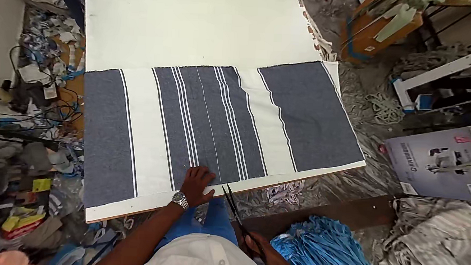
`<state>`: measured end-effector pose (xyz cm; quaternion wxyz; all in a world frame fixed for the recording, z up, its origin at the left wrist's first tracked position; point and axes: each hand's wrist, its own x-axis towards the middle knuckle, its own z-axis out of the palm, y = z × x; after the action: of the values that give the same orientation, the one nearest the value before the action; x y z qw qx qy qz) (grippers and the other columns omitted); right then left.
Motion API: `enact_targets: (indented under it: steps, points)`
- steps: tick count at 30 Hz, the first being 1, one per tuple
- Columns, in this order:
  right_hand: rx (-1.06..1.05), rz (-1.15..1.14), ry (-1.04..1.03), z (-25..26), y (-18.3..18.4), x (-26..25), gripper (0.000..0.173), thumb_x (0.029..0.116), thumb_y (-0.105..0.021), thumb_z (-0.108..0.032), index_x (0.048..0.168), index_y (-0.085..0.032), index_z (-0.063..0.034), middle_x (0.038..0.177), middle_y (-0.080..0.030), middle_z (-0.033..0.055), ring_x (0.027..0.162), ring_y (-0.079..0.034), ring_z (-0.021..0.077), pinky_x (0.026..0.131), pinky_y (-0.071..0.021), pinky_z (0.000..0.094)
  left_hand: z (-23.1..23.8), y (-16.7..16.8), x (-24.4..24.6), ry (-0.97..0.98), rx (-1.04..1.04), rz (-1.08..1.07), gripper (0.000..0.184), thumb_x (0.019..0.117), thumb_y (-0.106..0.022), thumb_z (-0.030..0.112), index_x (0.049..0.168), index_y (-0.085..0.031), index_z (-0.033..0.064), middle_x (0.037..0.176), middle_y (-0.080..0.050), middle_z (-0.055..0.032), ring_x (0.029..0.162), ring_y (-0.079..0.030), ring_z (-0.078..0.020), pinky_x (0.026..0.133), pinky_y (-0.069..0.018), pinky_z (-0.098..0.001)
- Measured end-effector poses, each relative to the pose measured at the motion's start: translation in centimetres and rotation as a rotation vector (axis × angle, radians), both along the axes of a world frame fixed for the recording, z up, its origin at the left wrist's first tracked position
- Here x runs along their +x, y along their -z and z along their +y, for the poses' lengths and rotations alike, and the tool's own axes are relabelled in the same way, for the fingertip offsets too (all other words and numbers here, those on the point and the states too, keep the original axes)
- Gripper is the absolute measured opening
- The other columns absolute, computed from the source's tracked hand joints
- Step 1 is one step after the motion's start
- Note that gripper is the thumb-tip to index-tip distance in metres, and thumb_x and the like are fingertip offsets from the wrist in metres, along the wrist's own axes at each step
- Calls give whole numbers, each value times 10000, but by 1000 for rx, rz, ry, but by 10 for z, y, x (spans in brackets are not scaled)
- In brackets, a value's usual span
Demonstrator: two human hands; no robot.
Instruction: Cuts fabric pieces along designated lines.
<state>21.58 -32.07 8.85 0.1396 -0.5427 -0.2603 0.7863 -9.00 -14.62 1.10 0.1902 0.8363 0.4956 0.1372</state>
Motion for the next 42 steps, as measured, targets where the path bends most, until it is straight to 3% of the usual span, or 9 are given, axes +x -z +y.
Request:
enact_targets:
  steps: [7, 10, 25, 34, 36, 39, 42]
  points:
    - [70, -104, 26, 54, 16, -53, 695, 857, -649, -741, 1047, -606, -74, 734, -592, 44, 597, -603, 168, 590, -556, 328, 2, -2, 11, -29, -26, -107, 237, 952, -650, 430, 1129, -725, 292, 1269, -632, -5, 1263, -539, -241, 1108, -392, -530]
    - [75, -100, 38, 64, 18, -60, 694, 866, -638, -736, 1063, -608, -70, 717, -582, 33, 585, -601, 166, 586, -567, 341, 5, -2, 7, -20, -27, -154, 183, 967, -646, 396, 1092, -735, 298, 1229, -668, 1, 1243, -571, -235, 1094, -413, -543]
    - [64, -102, 170, 63, 17, -71, 560, 918, -672, -626, 941, -622, -69, 659, -553, 45, 524, -574, 169, 514, -549, 332, 6, 5, 2, -28, -26, -257, 137, 952, -664, 386, 1050, -742, 331, 1170, -676, 91, 1221, -561, -134, 1098, -400, -469]
    - [87, -153, 223, 61, 17, -82, 494, 867, -796, -522, 879, -635, -55, 616, -554, 62, 473, -551, 171, 469, -531, 337, 7, 6, 3, -32, -54, -256, 169, 960, -631, 416, 1048, -733, 313, 1164, -680, 127, 1232, -548, -96, 1117, -378, -445]
    - [66, -130, 222, 63, 21, -81, 530, 869, -774, -561, 902, -640, -49, 636, -573, 68, 494, -577, 178, 492, -552, 346, 6, 7, 3, -37, -64, -258, 168, 961, -630, 411, 1039, -734, 305, 1153, -685, 127, 1223, -555, -91, 1122, -376, -441]
    - [37, -57, 168, 79, 24, -82, 616, 927, -633, -654, 1044, -627, -49, 727, -603, 61, 602, -628, 194, 605, -595, 375, 7, 4, 2, -51, -84, -291, 154, 966, -628, 392, 1032, -725, 294, 1132, -688, 131, 1215, -559, -81, 1124, -378, -439]
    - [24, -81, 125, 104, 18, -87, 601, 977, -546, -647, 1084, -620, -60, 763, -597, 49, 628, -623, 181, 629, -589, 362, 6, 3, 2, -69, -101, -326, 149, 974, -627, 377, 1025, -717, 271, 1123, -689, 115, 1198, -571, -85, 1113, -395, -438]
